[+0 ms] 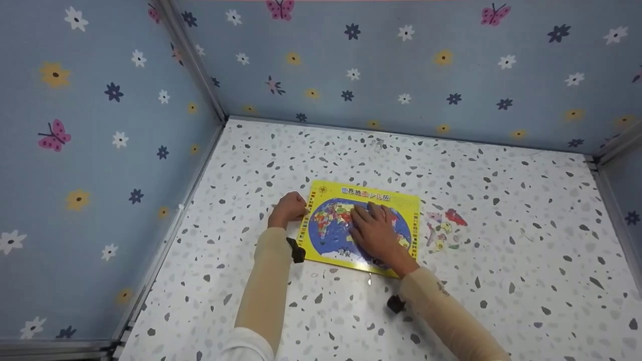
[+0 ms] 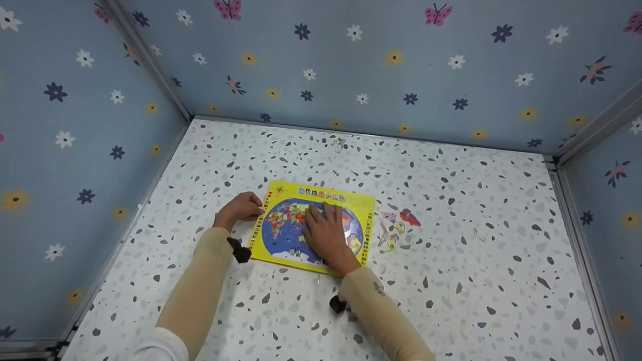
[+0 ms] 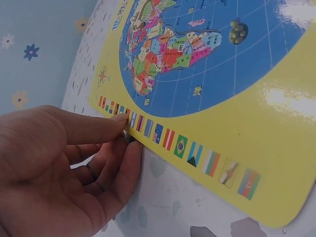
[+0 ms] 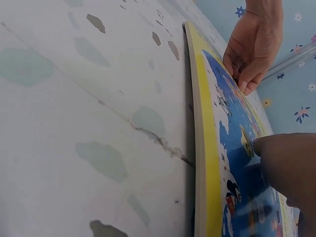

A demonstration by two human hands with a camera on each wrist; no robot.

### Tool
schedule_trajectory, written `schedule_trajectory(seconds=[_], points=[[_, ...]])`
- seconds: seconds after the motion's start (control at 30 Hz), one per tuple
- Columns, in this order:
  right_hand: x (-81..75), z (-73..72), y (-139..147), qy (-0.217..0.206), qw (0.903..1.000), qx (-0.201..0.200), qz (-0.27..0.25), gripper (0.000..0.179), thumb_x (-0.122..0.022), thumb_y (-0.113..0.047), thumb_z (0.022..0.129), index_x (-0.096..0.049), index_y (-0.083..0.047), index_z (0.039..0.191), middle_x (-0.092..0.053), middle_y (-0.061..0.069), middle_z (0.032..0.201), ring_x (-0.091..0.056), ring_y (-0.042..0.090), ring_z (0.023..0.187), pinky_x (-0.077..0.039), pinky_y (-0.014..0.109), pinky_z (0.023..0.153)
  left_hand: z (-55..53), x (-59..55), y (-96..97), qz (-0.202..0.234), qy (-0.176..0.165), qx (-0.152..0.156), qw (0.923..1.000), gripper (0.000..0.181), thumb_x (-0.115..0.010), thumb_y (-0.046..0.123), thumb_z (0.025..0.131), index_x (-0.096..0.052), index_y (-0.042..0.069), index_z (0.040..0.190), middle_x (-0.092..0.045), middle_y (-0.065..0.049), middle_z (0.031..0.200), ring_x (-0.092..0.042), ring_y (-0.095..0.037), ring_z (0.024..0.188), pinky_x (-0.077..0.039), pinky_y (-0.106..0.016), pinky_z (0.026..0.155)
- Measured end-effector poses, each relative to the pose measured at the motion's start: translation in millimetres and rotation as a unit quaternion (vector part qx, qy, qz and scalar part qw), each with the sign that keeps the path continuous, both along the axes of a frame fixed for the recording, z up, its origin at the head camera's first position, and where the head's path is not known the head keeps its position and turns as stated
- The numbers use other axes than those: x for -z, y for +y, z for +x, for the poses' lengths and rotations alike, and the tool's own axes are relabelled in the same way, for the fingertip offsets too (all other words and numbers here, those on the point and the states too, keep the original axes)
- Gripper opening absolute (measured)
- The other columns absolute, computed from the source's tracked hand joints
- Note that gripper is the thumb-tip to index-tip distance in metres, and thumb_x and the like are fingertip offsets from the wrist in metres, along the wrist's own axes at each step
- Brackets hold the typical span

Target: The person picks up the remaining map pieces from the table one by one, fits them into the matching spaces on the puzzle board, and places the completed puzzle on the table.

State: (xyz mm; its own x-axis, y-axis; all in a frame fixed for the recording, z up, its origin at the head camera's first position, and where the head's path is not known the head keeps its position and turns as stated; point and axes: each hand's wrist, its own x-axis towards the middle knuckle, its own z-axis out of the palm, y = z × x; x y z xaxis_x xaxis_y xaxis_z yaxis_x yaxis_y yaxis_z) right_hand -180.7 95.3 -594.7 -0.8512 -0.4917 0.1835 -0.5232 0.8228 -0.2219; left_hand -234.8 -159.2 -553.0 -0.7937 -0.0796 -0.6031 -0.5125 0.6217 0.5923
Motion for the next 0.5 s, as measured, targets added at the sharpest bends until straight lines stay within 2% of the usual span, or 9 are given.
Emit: schedule_trajectory(seconds=[0.3,0.5], points=[[-0.6,0.0,-4.3,-0.012,0.9998,0.013,0.013,0.053,-0.051,-0.040,0.096,-0.047,-0.015,0.143,-0.046,0.006,0.146,-0.034,0.034,0.136,-0.020,0.056,0.112,0.9,0.4,-0.8,0.003,0.004,-0.004,1.0000,0.013,-0.053,0.009,0.089,-0.052,0.005,0.102,-0.053,-0.007,0.095,-0.050,-0.020,0.086,-0.043,-0.029,0.074],[1.7,-3.1,-7.5,0.032,0.9992,-0.001,-0.025,0.045,-0.057,-0.035,0.094,-0.057,-0.009,0.131,-0.055,0.010,0.134,-0.042,0.035,0.128,-0.025,0.058,0.107,2.2,-0.5,-0.8,-0.006,0.011,0.004,0.9999,0.014,-0.052,0.010,0.090,-0.052,0.005,0.103,-0.054,-0.007,0.096,-0.050,-0.019,0.085,-0.042,-0.029,0.074]])
